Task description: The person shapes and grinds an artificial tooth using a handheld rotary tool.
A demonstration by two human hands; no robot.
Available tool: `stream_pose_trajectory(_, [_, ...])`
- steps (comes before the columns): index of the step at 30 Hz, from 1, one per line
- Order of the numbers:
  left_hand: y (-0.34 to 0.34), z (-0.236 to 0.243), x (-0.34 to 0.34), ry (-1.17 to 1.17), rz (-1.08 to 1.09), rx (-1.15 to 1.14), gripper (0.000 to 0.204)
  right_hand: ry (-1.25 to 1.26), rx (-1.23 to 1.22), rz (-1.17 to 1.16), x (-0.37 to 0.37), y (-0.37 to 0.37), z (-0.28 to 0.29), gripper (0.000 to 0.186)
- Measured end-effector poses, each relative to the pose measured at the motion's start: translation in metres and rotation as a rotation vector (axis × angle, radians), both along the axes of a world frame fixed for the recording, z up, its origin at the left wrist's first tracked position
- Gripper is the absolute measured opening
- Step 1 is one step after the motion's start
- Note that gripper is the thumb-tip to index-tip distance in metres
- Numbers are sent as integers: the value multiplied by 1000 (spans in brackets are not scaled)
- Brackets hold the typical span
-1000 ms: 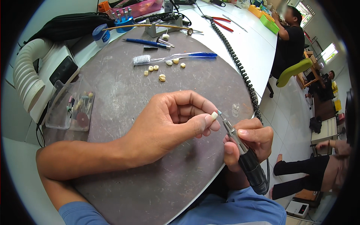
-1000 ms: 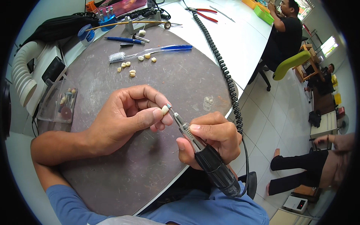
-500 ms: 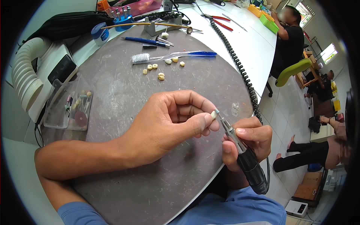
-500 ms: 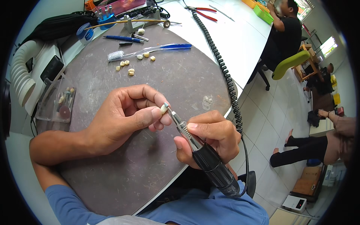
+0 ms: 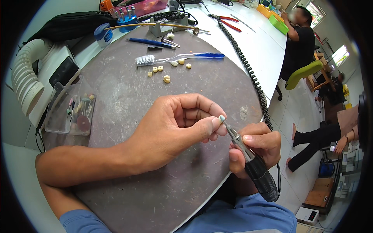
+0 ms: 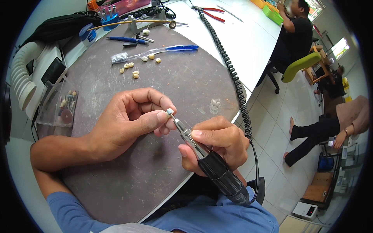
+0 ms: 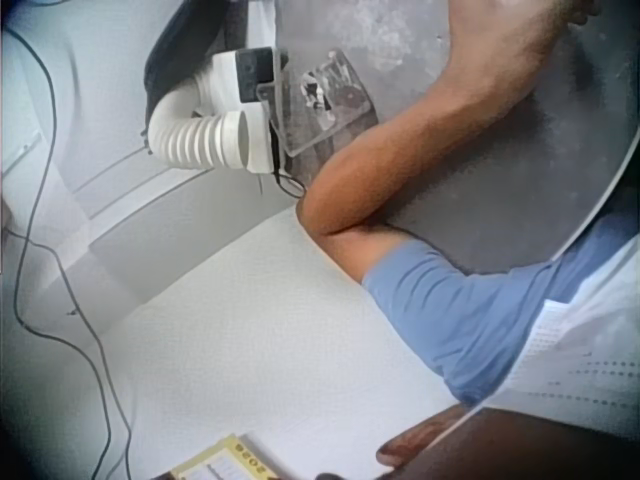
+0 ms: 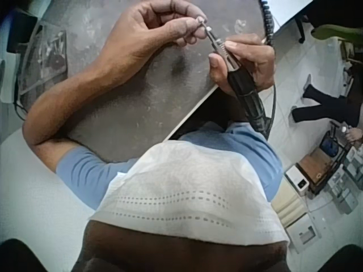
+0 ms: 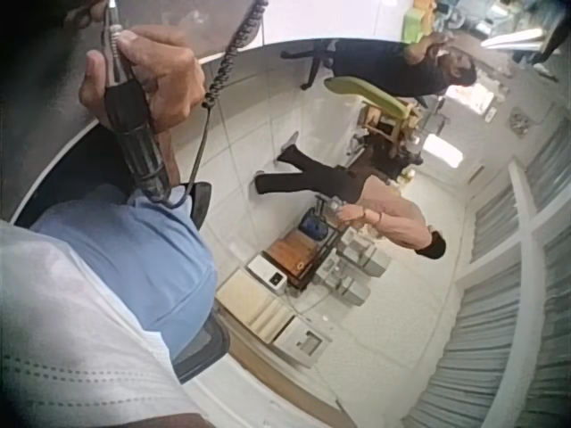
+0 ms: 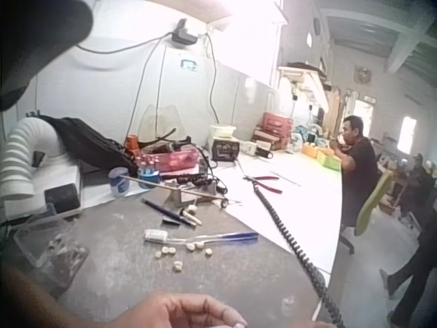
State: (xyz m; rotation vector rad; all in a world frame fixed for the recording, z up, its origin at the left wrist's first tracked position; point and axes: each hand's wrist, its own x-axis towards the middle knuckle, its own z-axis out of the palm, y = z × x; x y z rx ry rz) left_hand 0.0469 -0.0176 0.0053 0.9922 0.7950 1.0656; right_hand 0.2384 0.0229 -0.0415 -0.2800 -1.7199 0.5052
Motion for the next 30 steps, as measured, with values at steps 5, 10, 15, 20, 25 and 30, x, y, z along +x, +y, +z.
stream_pose_trajectory(5, [0, 1, -1, 8, -2, -7, 19, 4, -2, 15, -1, 0, 0, 36])
stream_pose_trajectory(10, [0, 0, -1, -13, 1, -7, 19, -16, -18, -22, 0, 0, 2, 36])
stream_pose_trajectory(15, [0, 1, 1, 1, 1, -1, 19, 38, -15, -24, -1, 0, 0, 37])
stream_pose_trajectory(20, [-1, 1, 0, 8, 3, 0, 20, 22, 1, -10, -1, 0, 1, 37])
stream_pose_trajectory(25, [-1, 1, 0, 12, 7, 2, 20, 12, -11, -17, 0, -1, 0, 37])
stream_pose_trajectory(30, [0, 1, 0, 19, 7, 0, 20, -1, -5, -22, 0, -1, 0, 38])
